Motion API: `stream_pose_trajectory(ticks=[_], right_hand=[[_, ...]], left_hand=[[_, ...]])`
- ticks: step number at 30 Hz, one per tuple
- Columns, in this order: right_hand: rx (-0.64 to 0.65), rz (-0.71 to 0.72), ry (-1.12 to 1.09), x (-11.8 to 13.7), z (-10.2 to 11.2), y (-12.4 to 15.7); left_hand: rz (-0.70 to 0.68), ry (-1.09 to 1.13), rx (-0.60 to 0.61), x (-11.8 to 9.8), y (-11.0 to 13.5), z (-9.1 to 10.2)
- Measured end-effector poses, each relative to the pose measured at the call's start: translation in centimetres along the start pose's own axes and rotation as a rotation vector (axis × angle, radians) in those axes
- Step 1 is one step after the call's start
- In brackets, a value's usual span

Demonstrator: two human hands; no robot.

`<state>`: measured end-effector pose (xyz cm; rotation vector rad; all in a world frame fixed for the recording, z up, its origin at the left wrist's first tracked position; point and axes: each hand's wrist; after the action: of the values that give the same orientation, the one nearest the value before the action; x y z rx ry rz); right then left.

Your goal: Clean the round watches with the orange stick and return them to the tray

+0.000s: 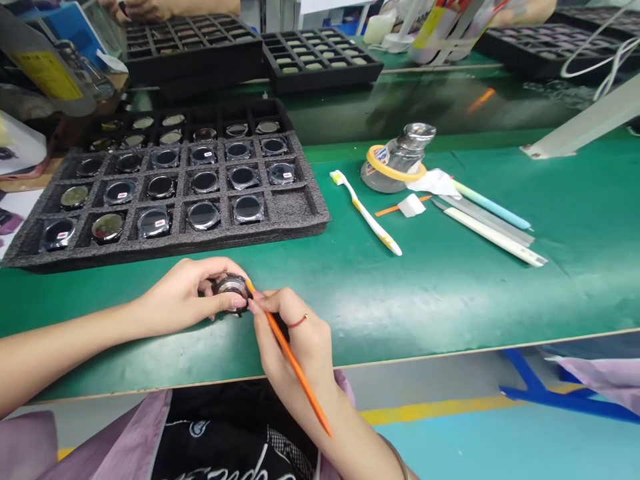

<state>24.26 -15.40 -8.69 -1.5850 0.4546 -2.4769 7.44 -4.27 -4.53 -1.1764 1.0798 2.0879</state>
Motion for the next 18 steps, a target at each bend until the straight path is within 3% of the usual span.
stream_pose_trajectory(ticks=[18], right_hand=[[0.091, -0.045, -0.158, -1.02, 0.45, -0.66]], left_hand=[[-0.008, 0.052, 0.041, 0.17, 0.03, 0.04]])
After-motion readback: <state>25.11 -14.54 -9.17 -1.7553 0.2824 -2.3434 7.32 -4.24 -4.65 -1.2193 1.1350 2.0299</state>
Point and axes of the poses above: each hand's wrist, its own y-axis away from the middle knuckle, its own z-axis out of the back of the hand, x = y × z, and after that the axes turned 11 degrees about x, right-handed
